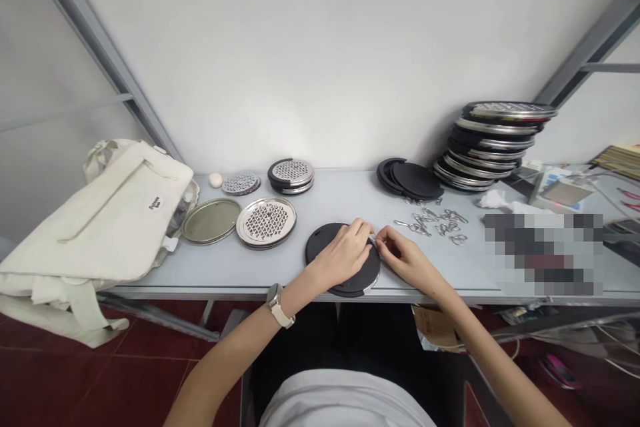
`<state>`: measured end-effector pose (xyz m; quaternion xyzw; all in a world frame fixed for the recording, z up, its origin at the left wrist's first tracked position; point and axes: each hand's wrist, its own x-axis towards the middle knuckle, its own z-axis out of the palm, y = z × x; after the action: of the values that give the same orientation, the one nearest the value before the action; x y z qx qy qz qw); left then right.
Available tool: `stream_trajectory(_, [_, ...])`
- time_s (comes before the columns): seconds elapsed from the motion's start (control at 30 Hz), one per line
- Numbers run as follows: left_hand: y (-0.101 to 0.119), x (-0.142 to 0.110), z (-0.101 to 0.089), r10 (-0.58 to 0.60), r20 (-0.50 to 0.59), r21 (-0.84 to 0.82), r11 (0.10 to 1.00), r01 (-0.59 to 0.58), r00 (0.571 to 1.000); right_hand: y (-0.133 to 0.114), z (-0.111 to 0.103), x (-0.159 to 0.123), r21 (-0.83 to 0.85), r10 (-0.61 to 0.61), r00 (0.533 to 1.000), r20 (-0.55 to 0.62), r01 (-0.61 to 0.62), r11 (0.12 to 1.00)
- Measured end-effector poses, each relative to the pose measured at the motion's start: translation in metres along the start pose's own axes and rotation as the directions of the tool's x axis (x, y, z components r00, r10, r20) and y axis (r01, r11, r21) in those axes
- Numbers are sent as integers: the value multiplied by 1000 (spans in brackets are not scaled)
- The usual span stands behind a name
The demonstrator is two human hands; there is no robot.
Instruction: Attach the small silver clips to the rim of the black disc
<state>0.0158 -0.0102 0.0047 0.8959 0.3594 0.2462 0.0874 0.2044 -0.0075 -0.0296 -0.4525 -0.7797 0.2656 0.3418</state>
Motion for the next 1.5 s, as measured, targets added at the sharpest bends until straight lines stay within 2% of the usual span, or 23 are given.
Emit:
stream_trajectory(0.2, [-3,0,3,26,19,-15,1000,-26,999,-1,0,0,16,-2,1000,6,2,1000])
stream_trajectory(0.37, [-5,-1,6,27,-11,-7,1000,-27,1000,-4,-1,0,26,15,1000,26,-16,1000])
stream_trajectory(0.77, [-4,-1,5,-32,-19,18,999,32,999,-4,-1,0,-4,22,998,55,-21,1000])
stream_trajectory(1.07, [-2,0,3,1,13,88,996,-2,1000,-3,-3,1,-44,17,997,75,-14,999])
stream_trajectory(1.5, [0,0,-1,26,28,70,997,-28,999,0,-4,1,-28,28,996,87,-26,999])
